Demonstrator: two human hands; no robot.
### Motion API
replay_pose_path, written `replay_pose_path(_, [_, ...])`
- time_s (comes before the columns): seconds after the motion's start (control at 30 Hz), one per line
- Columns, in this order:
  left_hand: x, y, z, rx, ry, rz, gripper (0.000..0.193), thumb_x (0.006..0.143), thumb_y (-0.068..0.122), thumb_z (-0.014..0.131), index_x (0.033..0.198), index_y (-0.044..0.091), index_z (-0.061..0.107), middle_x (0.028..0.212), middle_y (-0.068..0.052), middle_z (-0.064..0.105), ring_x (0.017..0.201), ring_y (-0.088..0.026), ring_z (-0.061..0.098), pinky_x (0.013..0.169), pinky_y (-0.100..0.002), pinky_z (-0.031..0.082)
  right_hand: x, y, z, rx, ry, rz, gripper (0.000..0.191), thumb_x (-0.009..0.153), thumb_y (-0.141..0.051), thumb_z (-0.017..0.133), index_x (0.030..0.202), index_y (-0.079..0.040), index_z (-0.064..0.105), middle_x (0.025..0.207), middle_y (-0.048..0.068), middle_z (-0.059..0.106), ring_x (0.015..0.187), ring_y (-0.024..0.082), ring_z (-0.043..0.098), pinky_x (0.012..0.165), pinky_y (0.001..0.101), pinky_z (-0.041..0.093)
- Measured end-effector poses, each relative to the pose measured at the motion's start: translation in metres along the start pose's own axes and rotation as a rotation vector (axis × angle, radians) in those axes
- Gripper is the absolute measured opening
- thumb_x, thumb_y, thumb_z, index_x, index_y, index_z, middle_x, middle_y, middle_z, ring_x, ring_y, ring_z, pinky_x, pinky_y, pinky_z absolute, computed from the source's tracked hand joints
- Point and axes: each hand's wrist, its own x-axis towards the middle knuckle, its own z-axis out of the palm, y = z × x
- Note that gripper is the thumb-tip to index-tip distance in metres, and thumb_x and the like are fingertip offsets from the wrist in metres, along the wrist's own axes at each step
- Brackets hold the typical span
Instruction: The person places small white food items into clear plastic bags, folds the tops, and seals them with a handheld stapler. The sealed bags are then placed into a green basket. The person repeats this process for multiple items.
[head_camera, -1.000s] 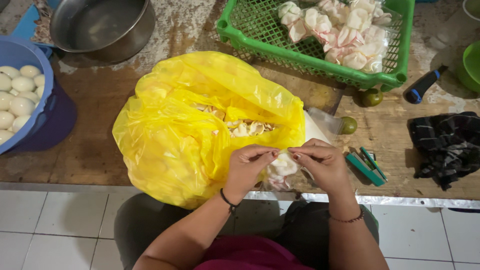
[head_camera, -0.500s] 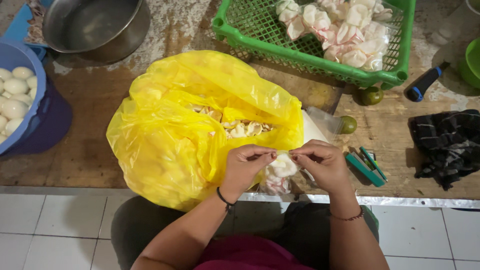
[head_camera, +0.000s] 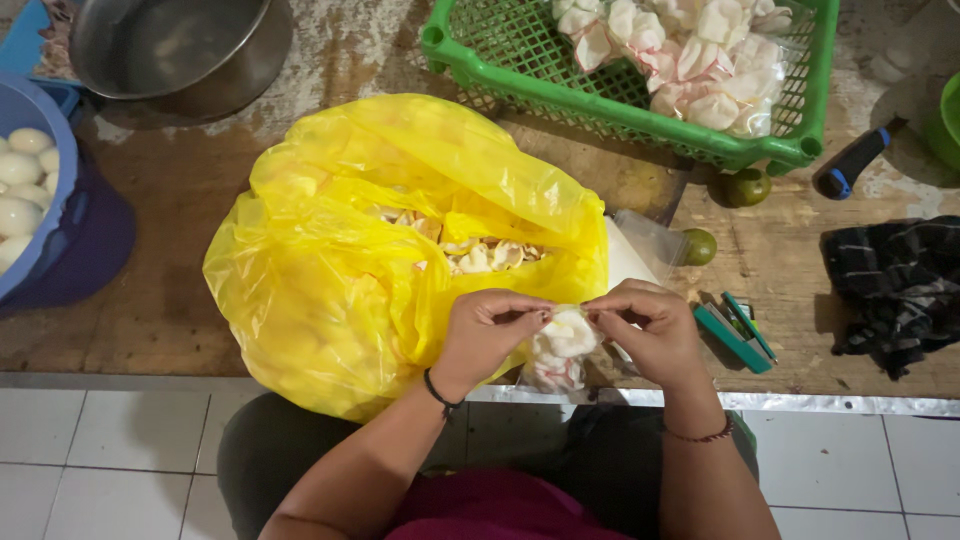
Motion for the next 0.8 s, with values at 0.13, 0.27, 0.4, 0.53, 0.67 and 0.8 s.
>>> replay_pose_path(0.13, [0.002,0.009,0.005,-0.025,-0.004,-0.02,0.018,0.089,0.003,0.074,0.106,-0.002,0.077,0.095,-0.007,0.078,0.086,-0.009,0.073,0.08,-0.023,0.059,0.001,-0.001,0.0,-0.015,0.004,0.002,0.013,0.088,0.004,0.07,0.097,0.001,0.079,0.088,0.006,0.073,0.077,0.01,0.069,0.069,0.0231,0.054])
replay_pose_path(0.27, [0.003,0.016,0.013,0.121,-0.034,0.025,0.027,0.083,0.009,0.079,0.109,0.001,0.077,0.091,-0.005,0.074,0.081,-0.007,0.065,0.074,-0.022,0.054,-0.001,-0.002,0.002,-0.048,0.039,0.008,0.013,0.088,0.004,0.071,0.097,0.001,0.079,0.087,0.007,0.072,0.078,0.011,0.068,0.069,0.0238,0.053])
replay_pose_path(0.4, [0.004,0.015,0.02,0.107,-0.002,-0.095,0.018,0.085,0.012,0.081,0.1,0.003,0.082,0.088,-0.003,0.079,0.074,-0.006,0.062,0.068,-0.022,0.051,-0.004,-0.003,0.004,-0.027,0.033,0.005,0.012,0.088,0.004,0.07,0.096,0.001,0.079,0.089,0.007,0.074,0.081,0.011,0.071,0.071,0.0237,0.056])
replay_pose_path(0.53, [0.004,0.01,0.024,-0.015,0.032,-0.044,0.014,0.086,0.011,0.079,0.097,0.002,0.081,0.088,-0.002,0.078,0.079,-0.006,0.068,0.072,-0.021,0.053,-0.002,-0.004,0.004,0.012,-0.001,0.022,0.013,0.089,0.003,0.069,0.099,0.002,0.077,0.093,0.007,0.074,0.083,0.011,0.071,0.074,0.0242,0.057])
replay_pose_path(0.67, [0.001,0.012,0.025,0.083,0.062,0.009,0.012,0.086,0.01,0.079,0.095,0.003,0.081,0.086,-0.005,0.076,0.078,-0.009,0.067,0.07,-0.023,0.052,0.0,-0.005,0.004,-0.011,-0.095,0.03,0.028,0.081,0.005,0.076,0.108,0.002,0.076,0.089,0.009,0.065,0.079,0.01,0.062,0.069,0.0243,0.053])
replay_pose_path(0.8, [0.0,0.015,0.025,0.219,0.063,0.038,0.012,0.083,0.01,0.08,0.094,0.005,0.083,0.083,-0.007,0.077,0.075,-0.011,0.067,0.069,-0.025,0.052,-0.001,-0.005,0.008,-0.021,-0.005,0.055,0.014,0.087,0.004,0.073,0.1,0.002,0.078,0.094,0.008,0.076,0.083,0.01,0.071,0.074,0.0235,0.057])
